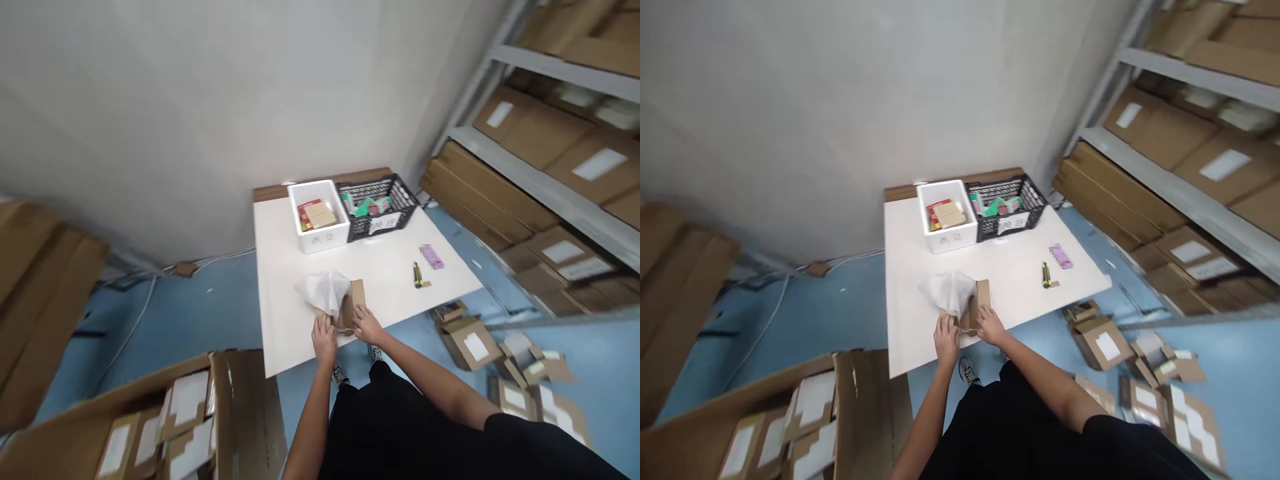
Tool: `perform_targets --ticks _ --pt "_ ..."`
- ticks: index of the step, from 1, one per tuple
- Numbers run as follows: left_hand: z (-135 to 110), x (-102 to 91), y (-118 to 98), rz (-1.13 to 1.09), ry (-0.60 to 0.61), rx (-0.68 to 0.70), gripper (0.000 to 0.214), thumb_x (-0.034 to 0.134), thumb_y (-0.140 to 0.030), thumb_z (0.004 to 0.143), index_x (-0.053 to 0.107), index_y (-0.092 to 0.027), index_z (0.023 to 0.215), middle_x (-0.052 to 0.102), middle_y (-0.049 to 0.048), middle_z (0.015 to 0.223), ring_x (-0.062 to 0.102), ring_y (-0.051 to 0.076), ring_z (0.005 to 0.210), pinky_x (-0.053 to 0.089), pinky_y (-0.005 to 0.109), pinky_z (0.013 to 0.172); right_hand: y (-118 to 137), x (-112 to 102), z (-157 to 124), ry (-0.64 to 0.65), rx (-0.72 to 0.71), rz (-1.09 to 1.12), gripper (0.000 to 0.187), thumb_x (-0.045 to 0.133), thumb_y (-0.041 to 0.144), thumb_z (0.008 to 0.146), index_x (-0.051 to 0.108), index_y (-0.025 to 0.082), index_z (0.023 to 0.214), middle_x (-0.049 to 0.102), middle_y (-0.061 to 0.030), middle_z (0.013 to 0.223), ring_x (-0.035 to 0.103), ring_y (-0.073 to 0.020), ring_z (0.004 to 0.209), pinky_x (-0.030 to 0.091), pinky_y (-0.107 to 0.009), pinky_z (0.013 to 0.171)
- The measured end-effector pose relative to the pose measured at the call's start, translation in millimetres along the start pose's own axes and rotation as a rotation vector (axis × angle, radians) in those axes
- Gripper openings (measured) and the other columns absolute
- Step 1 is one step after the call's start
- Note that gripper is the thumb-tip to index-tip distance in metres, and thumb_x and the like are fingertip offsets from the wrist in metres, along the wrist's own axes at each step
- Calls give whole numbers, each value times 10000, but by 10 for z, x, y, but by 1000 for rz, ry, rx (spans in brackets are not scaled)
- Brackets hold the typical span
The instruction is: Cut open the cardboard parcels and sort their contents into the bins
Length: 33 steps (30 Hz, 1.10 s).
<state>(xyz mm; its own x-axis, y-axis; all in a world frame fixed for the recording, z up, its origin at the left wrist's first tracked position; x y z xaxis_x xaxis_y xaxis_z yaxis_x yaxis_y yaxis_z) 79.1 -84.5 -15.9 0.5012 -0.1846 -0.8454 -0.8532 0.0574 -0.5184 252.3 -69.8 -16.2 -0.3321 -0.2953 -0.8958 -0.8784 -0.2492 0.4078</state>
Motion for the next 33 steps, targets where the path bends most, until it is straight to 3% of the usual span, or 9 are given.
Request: perform_targets --ticks 2,5,9,14,17,21,27,30,33 --pt "59 75 -278 20 46 106 293 485 -235 1012 725 -284 1172 312 5 1733 63 326 1645 233 576 1288 -202 -73 -197 -30 115 14 499 772 253 821 729 165 1310 428 -208 1638 336 -410 1540 290 -601 1235" --pt "177 164 -791 81 81 264 295 461 -259 1034 734 -279 1144 326 -2 1728 88 320 1643 271 545 1267 -496 -346 -535 -149 239 44 524 822 262 802 726 177 1311 406 -206 1652 297 -411 1559 259 -617 1240" --pt "311 391 -1626 141 151 460 294 479 -296 1034 739 -273 1169 356 38 1714 107 352 1635 264 587 1243 -996 -715 -1180 -310 351 87 364 824 240 824 775 186 1181 397 -182 1666 262 -384 1580 229 -608 1259" --pt "328 867 -2767 239 193 652 314 474 -319 1034 770 -276 1130 588 118 1521 286 362 1573 324 571 1198 -1649 -973 -2151 -552 498 102 128 726 218 910 797 218 1016 486 -120 1618 230 -360 1598 191 -666 1264" --pt "224 1261 -3513 252 227 765 297 497 -309 1019 783 -287 1096 603 101 1506 310 366 1558 329 573 1200 -2096 -1093 -2758 -680 614 102 90 708 218 920 793 212 950 498 -122 1607 255 -370 1589 221 -682 1255" --pt "-69 1828 -4568 225 291 955 264 533 -288 998 784 -298 1080 459 13 1651 211 360 1605 298 603 1228 -2713 -1244 -3645 -801 768 119 123 671 202 937 793 218 945 513 -119 1595 255 -357 1591 223 -670 1264" --pt "-795 2755 -6029 188 481 1215 292 545 -255 983 782 -290 1151 433 19 1669 176 341 1621 247 598 1266 -3401 -1334 -5163 -943 1102 68 162 625 190 961 784 215 944 469 -115 1629 176 -356 1612 195 -705 1249" --pt "-1217 3184 -6596 143 596 1308 312 532 -227 979 784 -295 1150 441 10 1662 185 323 1620 252 575 1279 -3614 -1282 -5827 -971 1259 51 198 591 184 973 782 213 930 443 -102 1648 113 -348 1625 181 -683 1260" --pt "-1546 3470 -6954 120 664 1364 342 519 -184 964 779 -279 1165 408 4 1681 164 325 1624 274 567 1281 -3774 -1147 -6353 -935 1424 64 222 592 160 952 788 225 1033 369 -82 1695 54 -359 1630 161 -673 1259"
Point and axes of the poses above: each hand's wrist, its own z-axis towards the middle knuckle, its own x-axis out of the palm, y = z × x, the point moved 8 cm from there along z, towards the middle knuckle
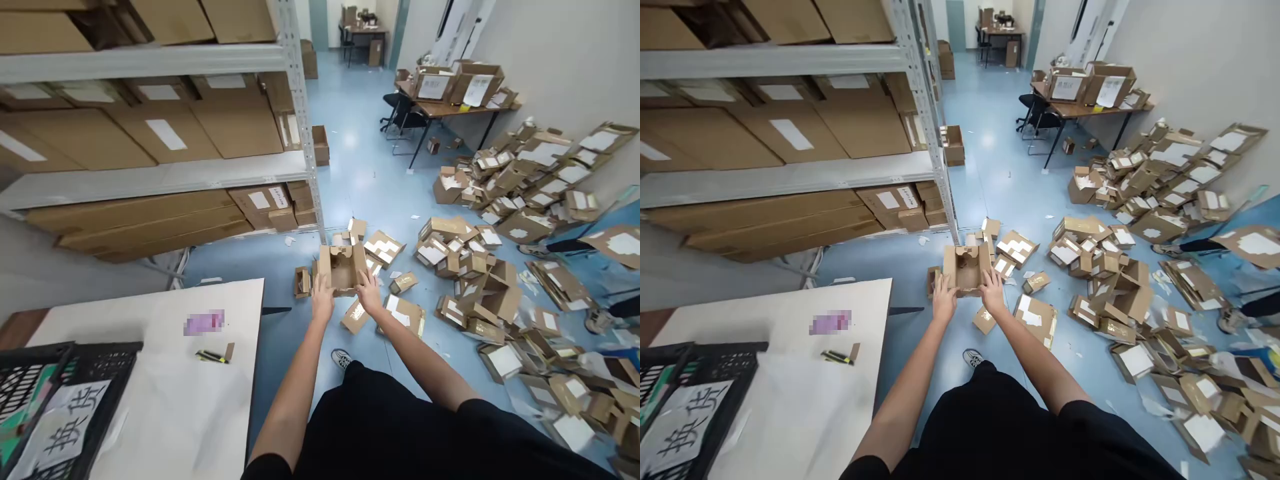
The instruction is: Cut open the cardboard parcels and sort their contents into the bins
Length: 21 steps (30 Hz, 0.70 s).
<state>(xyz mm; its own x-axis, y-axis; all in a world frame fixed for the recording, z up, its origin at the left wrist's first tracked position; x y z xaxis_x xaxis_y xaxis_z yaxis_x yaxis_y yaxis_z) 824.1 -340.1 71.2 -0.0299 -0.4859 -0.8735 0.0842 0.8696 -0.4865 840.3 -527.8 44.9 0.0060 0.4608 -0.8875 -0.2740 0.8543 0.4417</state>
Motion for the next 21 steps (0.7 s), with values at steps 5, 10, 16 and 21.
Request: perform_targets --ticks 5,10,16,21 --pt "43 155 -95 24 23 47 456 521 -131 931 704 -240 1334 350 51 1716 174 339 1621 310 568 1274 -612 41 -6 116 255 -81 623 692 171 865 596 196 1480 214 -171 1743 48 -444 1614 183 -671 1233" --pt "-462 193 449 100 29 -136 508 559 -134 906 674 -247 1388 398 83 1689 266 342 1596 439 551 1204 -344 395 23 221 180 -81 604 663 190 872 593 198 1471 248 -153 1737 153 -392 1608 255 -568 1241" --pt "-1270 -63 1161 83 -84 -384 500 559 -114 895 688 -246 1359 446 75 1659 375 310 1545 435 482 1229 908 1013 197 340 -187 25 610 646 199 888 575 183 1494 267 -161 1726 243 -382 1581 283 -562 1248" --pt "-2268 -328 1650 70 -238 -629 502 564 -98 885 675 -219 1360 465 101 1635 405 311 1522 408 500 1243 2224 1507 36 478 -510 140 665 635 186 887 534 212 1544 269 -137 1728 223 -370 1590 276 -577 1262"
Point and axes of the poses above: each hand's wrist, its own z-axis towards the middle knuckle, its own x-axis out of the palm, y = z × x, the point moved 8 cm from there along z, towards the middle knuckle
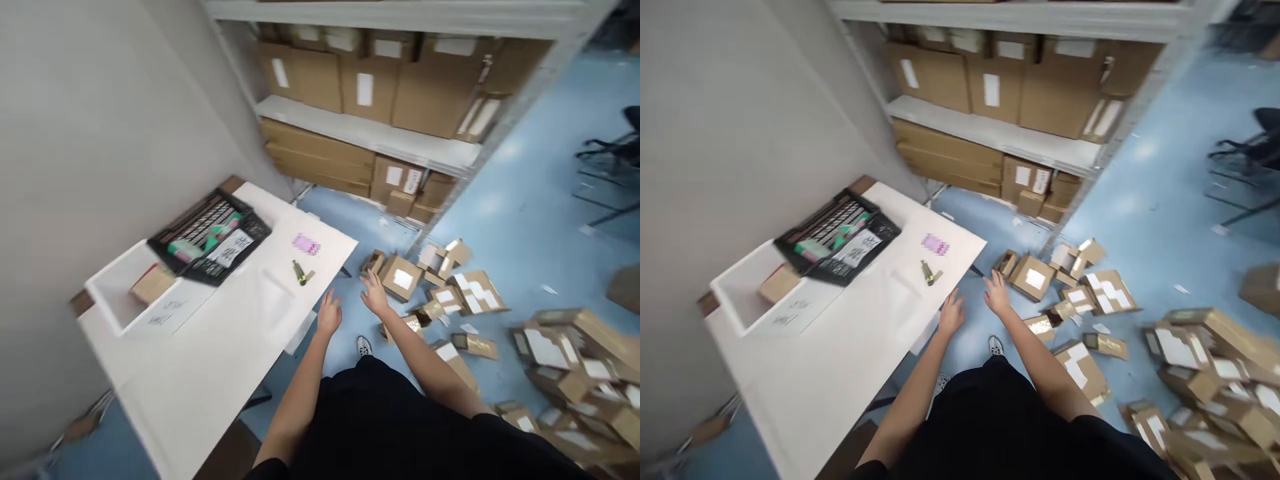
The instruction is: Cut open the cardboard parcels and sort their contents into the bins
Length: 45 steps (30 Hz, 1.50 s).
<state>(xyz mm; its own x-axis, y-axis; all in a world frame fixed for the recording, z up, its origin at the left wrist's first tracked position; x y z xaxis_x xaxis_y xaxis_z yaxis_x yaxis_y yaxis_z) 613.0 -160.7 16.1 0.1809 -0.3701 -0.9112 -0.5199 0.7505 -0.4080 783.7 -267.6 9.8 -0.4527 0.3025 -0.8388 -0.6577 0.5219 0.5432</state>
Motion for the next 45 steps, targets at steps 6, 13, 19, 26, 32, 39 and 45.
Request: perform_targets --ticks 6,13,19,26,32,39,45 --pt "-1087 -328 1250 -51 -125 -362 518 581 -113 891 639 -219 1394 462 134 1623 414 329 1510 419 541 1226 1556 862 227 286 -306 -15 676 635 146 886 523 215 1549 233 -132 1740 202 -355 1599 325 -524 1241" --pt "-2324 -572 2296 -157 -282 -662 500 565 -149 910 627 -211 1402 456 135 1615 400 323 1512 434 525 1218 2760 1747 -148 478 -470 -108 744 648 122 872 467 233 1586 190 -131 1756 179 -347 1610 347 -505 1226" --pt "-2979 -685 2913 -260 -361 -754 513 569 -157 910 616 -218 1417 459 128 1617 404 315 1515 430 516 1220 3371 2189 -424 514 -509 -180 720 640 136 888 475 234 1582 203 -122 1753 202 -350 1607 353 -500 1228" --pt "-3593 -937 3495 -273 -483 -824 508 573 -172 911 620 -222 1414 455 138 1623 411 329 1510 441 541 1211 4013 2588 -711 555 -596 -218 741 645 132 875 468 232 1588 207 -124 1751 212 -353 1604 346 -499 1237" --pt "-4205 -1186 3800 -236 -612 -1003 503 568 -192 922 617 -224 1421 457 134 1623 418 336 1501 428 554 1225 4669 3148 -883 673 -793 -229 738 643 159 880 462 253 1589 196 -118 1756 202 -351 1606 305 -534 1257" --pt "-5560 -1179 3533 -204 -674 -1425 520 584 -206 921 614 -238 1439 444 105 1647 386 328 1528 372 523 1265 5688 4004 -1703 907 -1126 -202 721 634 168 888 466 238 1586 202 -122 1751 222 -360 1597 329 -543 1245" --pt "-6634 -880 2836 -206 -748 -1769 505 549 -240 947 600 -225 1450 425 122 1656 389 327 1526 395 510 1242 6352 4327 -2939 1109 -1415 -104 749 642 193 896 432 225 1614 158 -137 1760 199 -376 1598 270 -578 1269"
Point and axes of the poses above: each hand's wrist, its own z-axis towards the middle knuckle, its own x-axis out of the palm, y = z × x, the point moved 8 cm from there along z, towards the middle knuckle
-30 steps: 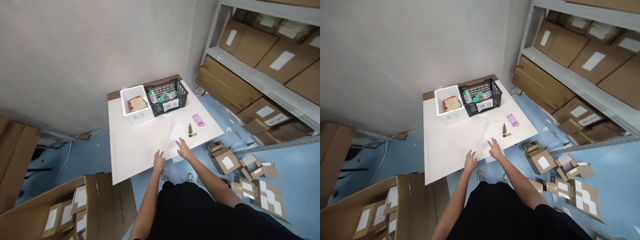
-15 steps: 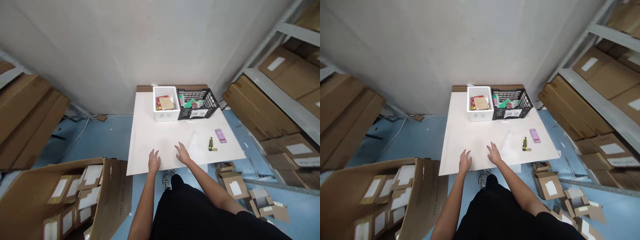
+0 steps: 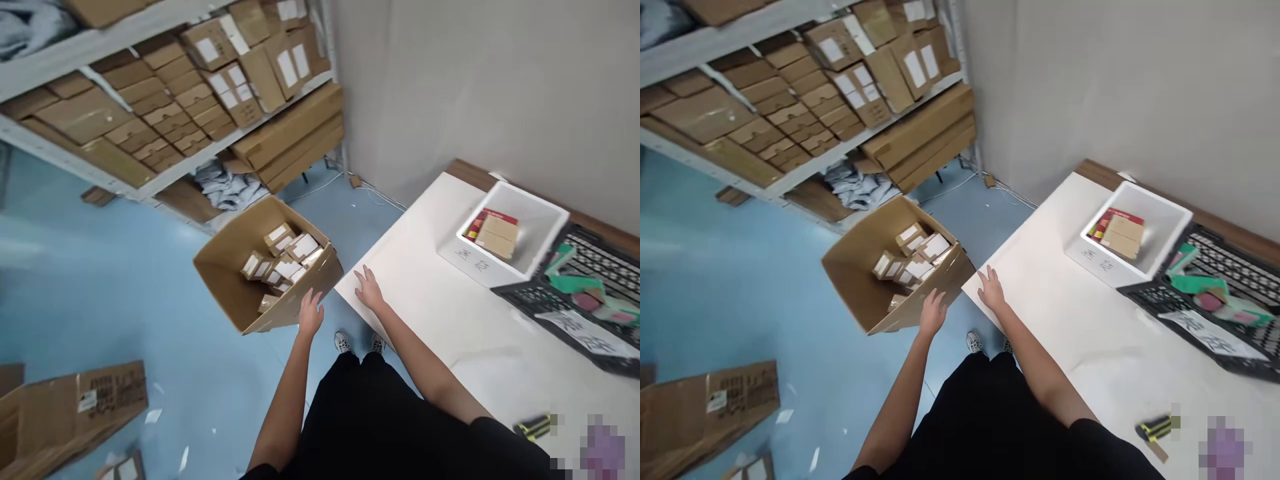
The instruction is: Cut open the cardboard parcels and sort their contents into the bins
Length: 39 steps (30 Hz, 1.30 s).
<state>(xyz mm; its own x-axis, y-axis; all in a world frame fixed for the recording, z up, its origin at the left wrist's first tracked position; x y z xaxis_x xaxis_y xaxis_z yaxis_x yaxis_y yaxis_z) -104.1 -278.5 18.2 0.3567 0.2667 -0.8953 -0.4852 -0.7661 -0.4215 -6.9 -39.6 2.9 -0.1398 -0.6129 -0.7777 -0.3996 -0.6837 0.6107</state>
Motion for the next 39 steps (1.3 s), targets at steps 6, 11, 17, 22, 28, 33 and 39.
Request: perform_targets --ticks 6,11,17,22,28,33,39 --pt "-341 -304 876 -44 -122 -215 500 552 -224 933 610 -230 1430 428 116 1650 407 333 1514 405 509 1230 1029 486 526 93 -211 0 744 665 168 872 472 222 1589 211 -144 1740 230 -371 1589 322 -559 1252" --pt "-279 -387 1660 -107 -207 -305 517 549 -209 919 605 -229 1433 470 130 1614 421 337 1504 398 528 1231 1683 1007 845 179 -297 -77 745 688 174 866 482 231 1580 202 -134 1745 224 -374 1589 323 -549 1253" --pt "180 -371 2419 -221 -134 -312 519 582 -196 893 626 -234 1409 492 132 1598 456 350 1472 415 550 1216 2245 1579 1223 253 -284 -182 762 689 156 860 467 201 1587 185 -153 1745 209 -364 1595 293 -532 1270" --pt "588 -652 2999 -235 -81 -286 558 592 -171 889 606 -261 1440 450 91 1635 413 312 1505 367 490 1263 2730 1966 1596 300 -272 -241 758 690 159 855 476 208 1581 192 -141 1746 189 -362 1599 271 -534 1276" --pt "867 -736 3748 -257 -19 -407 591 608 -171 885 578 -245 1471 430 112 1652 416 324 1496 371 464 1254 3053 2400 1884 359 -271 -285 721 658 147 873 486 226 1569 210 -122 1745 227 -346 1586 281 -509 1271" --pt "679 -228 4145 -344 96 -666 687 662 -170 838 522 -193 1510 398 192 1659 455 368 1476 405 481 1210 2972 2956 1951 524 -218 -288 762 645 131 871 443 242 1598 242 -121 1732 251 -325 1577 332 -483 1246" --pt "341 435 4219 -421 124 -795 806 699 -180 801 435 -222 1562 455 171 1631 536 337 1423 462 472 1161 2716 3723 1924 717 -133 -298 764 659 141 884 422 207 1607 260 -142 1722 296 -309 1565 343 -434 1245"
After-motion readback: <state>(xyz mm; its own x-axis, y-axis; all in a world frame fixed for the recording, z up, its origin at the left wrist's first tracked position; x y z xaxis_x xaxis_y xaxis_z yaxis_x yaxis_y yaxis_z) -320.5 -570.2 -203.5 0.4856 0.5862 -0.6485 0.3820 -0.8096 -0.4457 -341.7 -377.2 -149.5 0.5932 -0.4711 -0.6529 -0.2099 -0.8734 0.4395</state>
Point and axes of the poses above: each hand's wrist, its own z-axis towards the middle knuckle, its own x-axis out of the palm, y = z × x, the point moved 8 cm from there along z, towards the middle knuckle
